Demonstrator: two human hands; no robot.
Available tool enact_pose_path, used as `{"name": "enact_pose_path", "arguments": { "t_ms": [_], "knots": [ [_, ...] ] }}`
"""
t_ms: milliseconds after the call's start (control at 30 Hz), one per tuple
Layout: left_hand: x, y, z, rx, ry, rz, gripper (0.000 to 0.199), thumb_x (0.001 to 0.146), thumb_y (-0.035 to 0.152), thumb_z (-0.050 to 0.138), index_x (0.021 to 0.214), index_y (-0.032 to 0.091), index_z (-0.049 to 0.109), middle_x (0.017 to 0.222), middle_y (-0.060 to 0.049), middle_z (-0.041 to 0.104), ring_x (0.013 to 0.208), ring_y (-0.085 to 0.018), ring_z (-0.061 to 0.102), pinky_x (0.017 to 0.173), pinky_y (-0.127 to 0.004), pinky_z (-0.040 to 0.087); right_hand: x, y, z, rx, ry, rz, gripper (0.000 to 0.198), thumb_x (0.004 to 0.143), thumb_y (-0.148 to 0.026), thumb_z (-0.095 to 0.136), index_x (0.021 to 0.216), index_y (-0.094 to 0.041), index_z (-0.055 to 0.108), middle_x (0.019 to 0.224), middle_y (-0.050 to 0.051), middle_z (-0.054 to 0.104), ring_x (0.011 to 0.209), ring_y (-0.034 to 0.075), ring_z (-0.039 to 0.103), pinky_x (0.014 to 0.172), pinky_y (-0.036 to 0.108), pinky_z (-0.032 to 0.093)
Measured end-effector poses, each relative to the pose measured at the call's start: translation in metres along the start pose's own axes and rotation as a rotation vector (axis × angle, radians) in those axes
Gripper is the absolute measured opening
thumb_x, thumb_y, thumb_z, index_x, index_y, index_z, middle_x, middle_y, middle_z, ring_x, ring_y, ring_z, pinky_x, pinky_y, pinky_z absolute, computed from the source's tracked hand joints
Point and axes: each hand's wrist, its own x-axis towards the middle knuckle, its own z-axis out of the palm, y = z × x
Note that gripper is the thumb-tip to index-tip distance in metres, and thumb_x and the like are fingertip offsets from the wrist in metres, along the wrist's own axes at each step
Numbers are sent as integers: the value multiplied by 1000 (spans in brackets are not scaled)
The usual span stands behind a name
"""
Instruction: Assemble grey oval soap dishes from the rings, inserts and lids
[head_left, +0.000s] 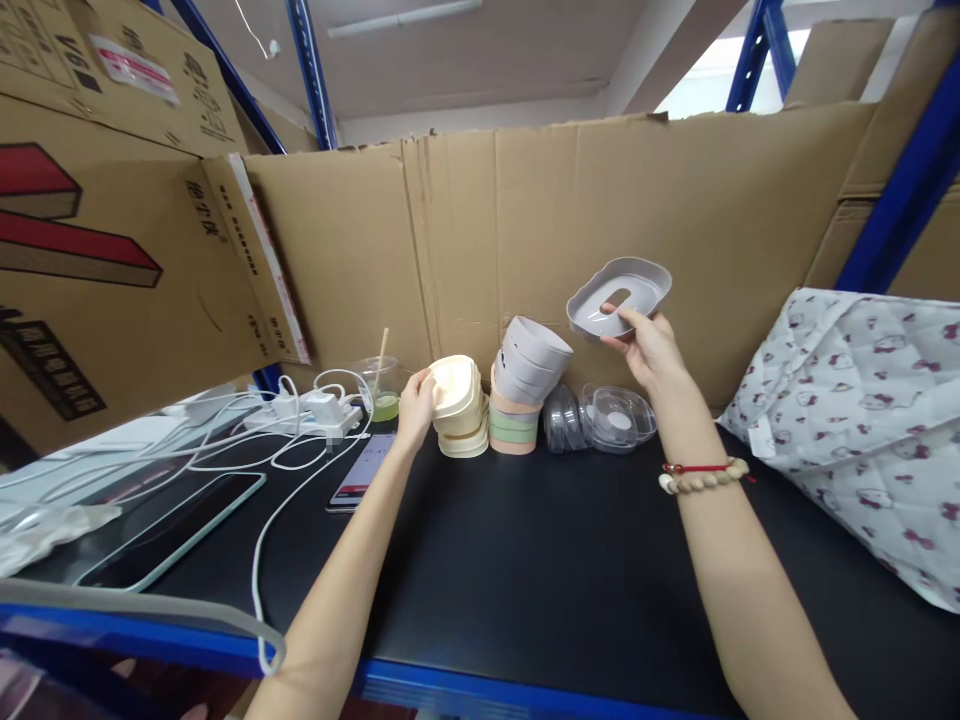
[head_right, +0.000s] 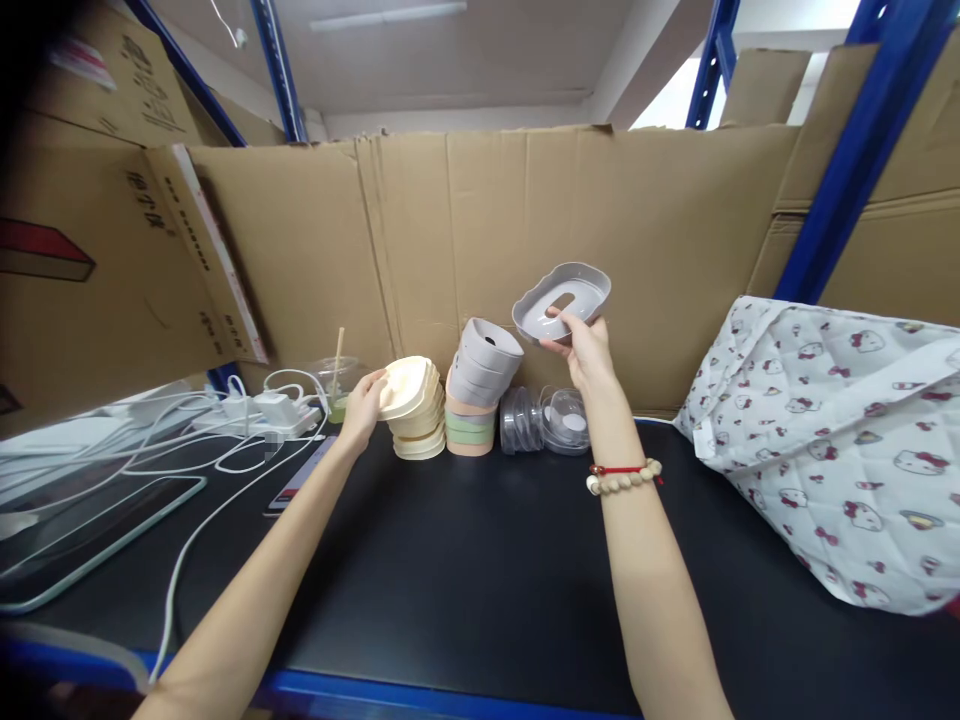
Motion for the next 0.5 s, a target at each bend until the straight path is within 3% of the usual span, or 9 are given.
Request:
{"name": "enact_pose_path", "arguments": {
  "t_ms": [133, 233, 367, 433, 500],
  "knots": [
    [-1, 1, -1, -68, -6, 4, 22, 67, 18, 44, 85, 16, 56, 114, -9, 60, 112, -20, 51, 100, -30, 35, 5, 5, 0, -31, -1, 80, 20, 79, -22, 51, 97, -16, 50, 81, 2, 60, 56, 6, 54, 34, 10, 44],
    [-3, 2, -1, -66, 30, -4, 21, 64, 16, 45, 84, 18, 54, 107, -6, 62, 109, -20, 53, 96, -29, 39, 10, 8, -1, -37, -29, 42, 48, 69, -13, 58, 115, -20, 46, 96, 3, 61, 73, 9, 60, 52, 16, 56],
    [-5, 3, -1, -34, 77, -14, 15, 66, 18, 44, 79, 19, 52, 95, -6, 63, 101, -21, 56, 89, -31, 43, 18, 18, -2, -194, -105, -210, 90, 67, -17, 61, 143, -27, 14, 129, 10, 47, 103, 18, 58, 71, 29, 59],
    [-5, 3, -1, -30, 96, -10, 13, 67, 19, 44, 77, 19, 52, 91, -6, 63, 99, -21, 56, 87, -30, 44, 21, 23, -2, -347, -119, -394, 100, 69, -28, 62, 146, -29, -2, 139, 11, 36, 109, 23, 55, 75, 36, 58],
    [-6, 4, 0, -31, 107, -2, 11, 67, 19, 44, 76, 19, 51, 90, -6, 63, 98, -20, 56, 86, -29, 44, 22, 25, -3, -502, -104, -557, 101, 71, -37, 61, 147, -28, -6, 143, 11, 31, 112, 26, 53, 81, 42, 55]
  ]
}}
